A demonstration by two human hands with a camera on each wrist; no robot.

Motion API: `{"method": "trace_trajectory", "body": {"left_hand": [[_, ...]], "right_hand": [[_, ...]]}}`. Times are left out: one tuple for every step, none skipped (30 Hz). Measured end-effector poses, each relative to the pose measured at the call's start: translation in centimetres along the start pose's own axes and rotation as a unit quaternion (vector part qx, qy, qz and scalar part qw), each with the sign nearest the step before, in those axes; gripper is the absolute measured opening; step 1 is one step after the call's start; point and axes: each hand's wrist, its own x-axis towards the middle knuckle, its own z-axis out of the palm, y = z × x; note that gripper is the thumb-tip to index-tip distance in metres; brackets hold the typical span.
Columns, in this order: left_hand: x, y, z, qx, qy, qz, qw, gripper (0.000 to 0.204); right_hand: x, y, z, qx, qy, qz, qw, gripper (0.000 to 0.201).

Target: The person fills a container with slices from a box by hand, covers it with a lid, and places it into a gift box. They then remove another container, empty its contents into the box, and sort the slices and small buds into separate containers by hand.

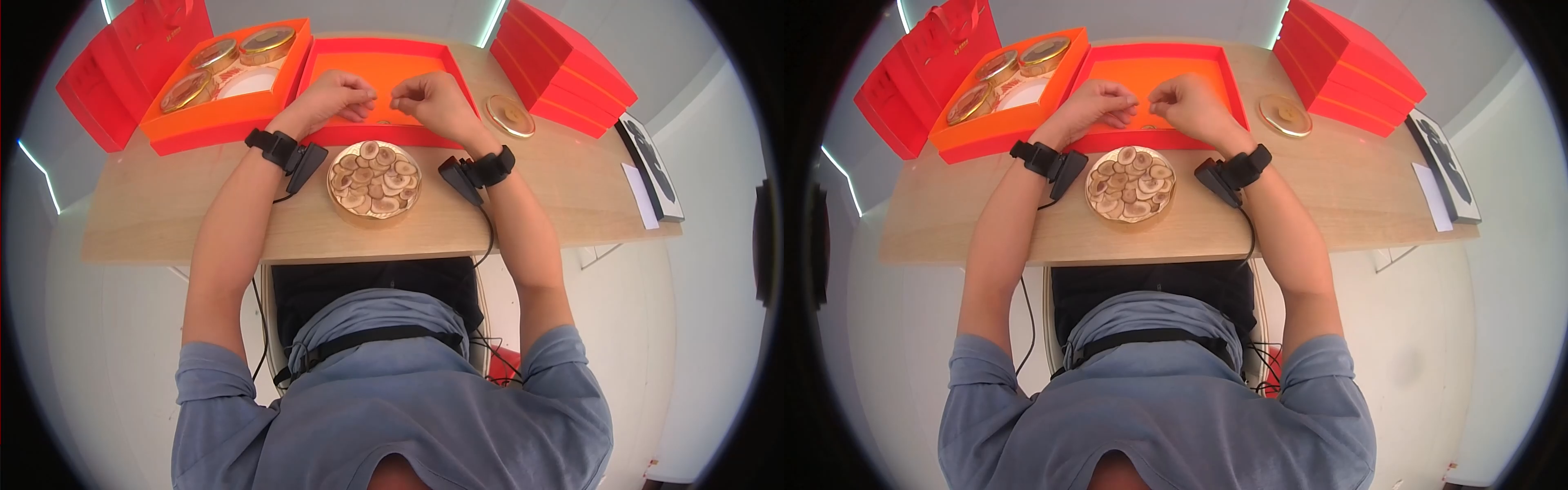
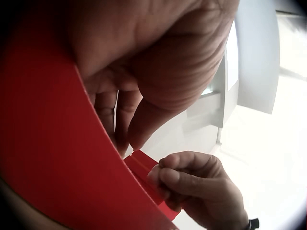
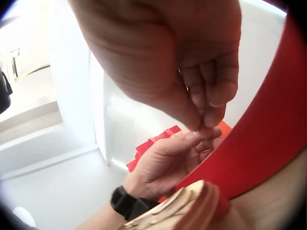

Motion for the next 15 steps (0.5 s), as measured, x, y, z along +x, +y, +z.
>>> {"method": "trace_trajectory", "body": {"left_hand": [[0.1,0.3,-0.1,0.029,0.011,0.007,0.999,0.025],[0.0,0.4,-0.3,0.170,0.049,0.020,0.984,0.026],[-0.2,0.6,-0.4,0.308,0.085,0.032,0.947,0.027],[-0.6,1.0,-0.3,0.438,0.120,0.044,0.890,0.028],[-1.0,1.5,-0.2,0.477,0.107,0.006,0.872,0.032],[-1.5,1.9,0.0,0.514,0.093,-0.032,0.852,0.035],[-1.7,2.2,0.2,0.550,0.079,-0.070,0.829,0.039],[-1.7,2.2,0.5,0.554,0.072,-0.078,0.826,0.042],[-1.6,2.3,0.7,0.558,0.065,-0.087,0.823,0.045],[-1.6,2.4,1.0,0.562,0.057,-0.096,0.820,0.048],[-1.5,2.4,1.2,0.556,0.049,-0.096,0.824,0.049],[-1.5,2.5,1.4,0.549,0.042,-0.095,0.829,0.050],[-1.5,2.6,1.5,0.544,0.034,-0.095,0.833,0.051],[-1.5,2.8,1.6,0.540,0.022,-0.092,0.836,0.051],[-1.6,3.0,1.7,0.537,0.009,-0.089,0.839,0.052]], "right_hand": [[0.3,0.8,-0.1,-0.053,0.032,-0.011,0.998,0.015],[0.5,1.4,-0.3,-0.104,0.063,-0.020,0.992,0.018],[0.8,2.0,-0.6,-0.140,0.037,0.012,0.989,0.023],[1.0,2.2,-0.9,-0.176,0.010,0.045,0.983,0.028],[1.0,2.3,-1.0,-0.211,-0.018,0.079,0.974,0.033],[0.9,2.4,-1.0,-0.225,-0.040,0.095,0.969,0.038],[0.8,2.3,-1.0,-0.239,-0.062,0.110,0.963,0.043],[0.7,2.2,-1.0,-0.253,-0.085,0.125,0.956,0.048],[0.6,2.1,-0.9,-0.231,-0.099,0.114,0.961,0.050],[0.5,1.9,-0.9,-0.209,-0.113,0.104,0.966,0.052],[0.5,1.8,-0.8,-0.186,-0.128,0.093,0.970,0.053],[0.5,1.6,-0.6,-0.175,-0.135,0.091,0.971,0.053],[0.6,1.5,-0.4,-0.164,-0.142,0.088,0.972,0.053],[0.5,1.3,-0.3,-0.153,-0.149,0.085,0.973,0.053],[0.4,1.2,-0.3,-0.134,-0.140,0.082,0.978,0.053]]}}
